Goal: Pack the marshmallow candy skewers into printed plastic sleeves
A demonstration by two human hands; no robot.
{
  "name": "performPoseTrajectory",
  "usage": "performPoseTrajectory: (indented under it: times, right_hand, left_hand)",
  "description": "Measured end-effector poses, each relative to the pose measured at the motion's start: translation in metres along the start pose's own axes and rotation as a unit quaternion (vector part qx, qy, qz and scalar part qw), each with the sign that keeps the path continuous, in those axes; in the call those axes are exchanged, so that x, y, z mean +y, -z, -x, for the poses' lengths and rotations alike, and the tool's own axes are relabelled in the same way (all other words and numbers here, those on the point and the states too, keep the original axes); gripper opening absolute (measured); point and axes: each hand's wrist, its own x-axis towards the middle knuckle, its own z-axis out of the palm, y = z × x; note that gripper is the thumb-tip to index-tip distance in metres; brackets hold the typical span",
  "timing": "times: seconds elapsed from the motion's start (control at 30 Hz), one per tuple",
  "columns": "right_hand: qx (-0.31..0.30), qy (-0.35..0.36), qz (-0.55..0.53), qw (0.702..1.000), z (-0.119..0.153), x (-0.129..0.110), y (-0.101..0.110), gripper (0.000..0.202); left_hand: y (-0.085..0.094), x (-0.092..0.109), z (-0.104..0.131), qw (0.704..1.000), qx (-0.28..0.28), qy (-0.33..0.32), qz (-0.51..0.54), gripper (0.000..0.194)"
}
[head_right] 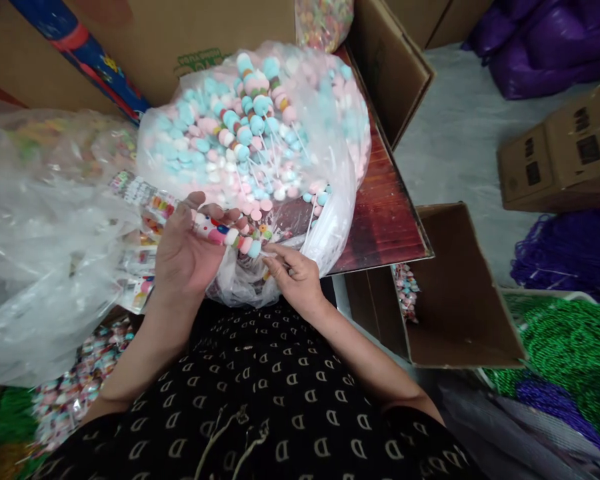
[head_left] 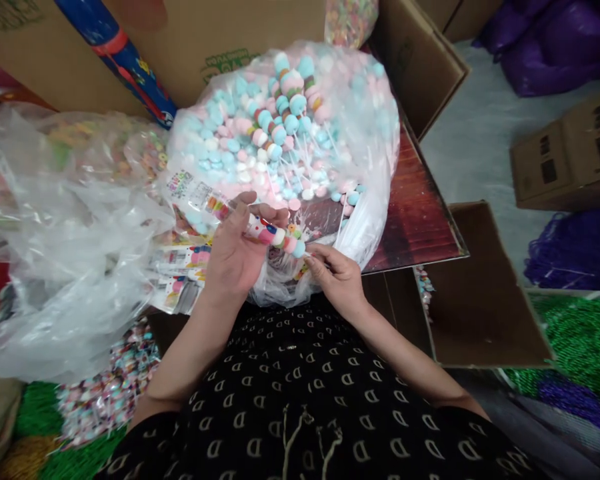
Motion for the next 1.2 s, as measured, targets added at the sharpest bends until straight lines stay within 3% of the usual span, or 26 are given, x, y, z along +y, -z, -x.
performPoseTrajectory:
  times: [0.27, 0.5, 0.6, 0.73, 0.8, 0.87, 0.93, 1.0, 1.1, 1.2]
  right_hand:
    - [0.023, 0.142, 0.167, 0.975, 0.003, 0.012, 0.006, 0.021]
    - [0.029, 0.142, 0.205, 0.968, 0.005, 0.018, 0.003, 0.033]
    - [0.027, 0.114, 0.151, 0.982, 0.005, 0.009, -0.002, 0.031]
    - [0.005, -0.008, -0.001, 1.000, 0.005, 0.001, -0.013, 0.029]
    - [-0.013, -0.078, -0.090, 0.993, 0.005, 0.002, -0.018, 0.034]
    - [-0.023, -0.119, -0.154, 0.981, 0.005, 0.005, -0.019, 0.039]
    - [-0.024, -0.128, -0.178, 0.975, 0.004, 0.008, -0.017, 0.040]
    - [-0.020, -0.122, -0.177, 0.976, 0.004, 0.010, -0.016, 0.038]
    - [-0.011, -0.116, -0.163, 0.980, 0.005, 0.011, -0.014, 0.035]
    - [-0.008, -0.115, -0.153, 0.981, 0.004, 0.009, -0.015, 0.034]
  left_hand:
    - [0.002, -0.014, -0.006, 0.999, 0.031, 0.022, -0.011, 0.017]
    - [0.000, -0.020, -0.005, 0.998, 0.012, 0.050, -0.025, 0.017]
    - [-0.003, -0.025, -0.002, 0.998, 0.000, 0.054, -0.041, 0.017]
    - [-0.003, -0.030, 0.000, 0.997, -0.022, 0.048, -0.055, 0.018]
    - [-0.002, -0.028, 0.000, 0.996, -0.033, 0.053, -0.060, 0.016]
    - [-0.001, -0.023, -0.001, 0.996, -0.040, 0.063, -0.056, 0.030]
    - [-0.001, -0.017, -0.001, 0.997, -0.032, 0.058, -0.043, 0.049]
    - [-0.001, -0.012, -0.001, 0.999, -0.009, 0.028, -0.026, 0.053]
    - [-0.001, -0.011, 0.000, 0.999, 0.024, -0.014, -0.015, 0.038]
    - [-0.002, -0.014, 0.001, 0.999, 0.027, -0.012, -0.025, 0.023]
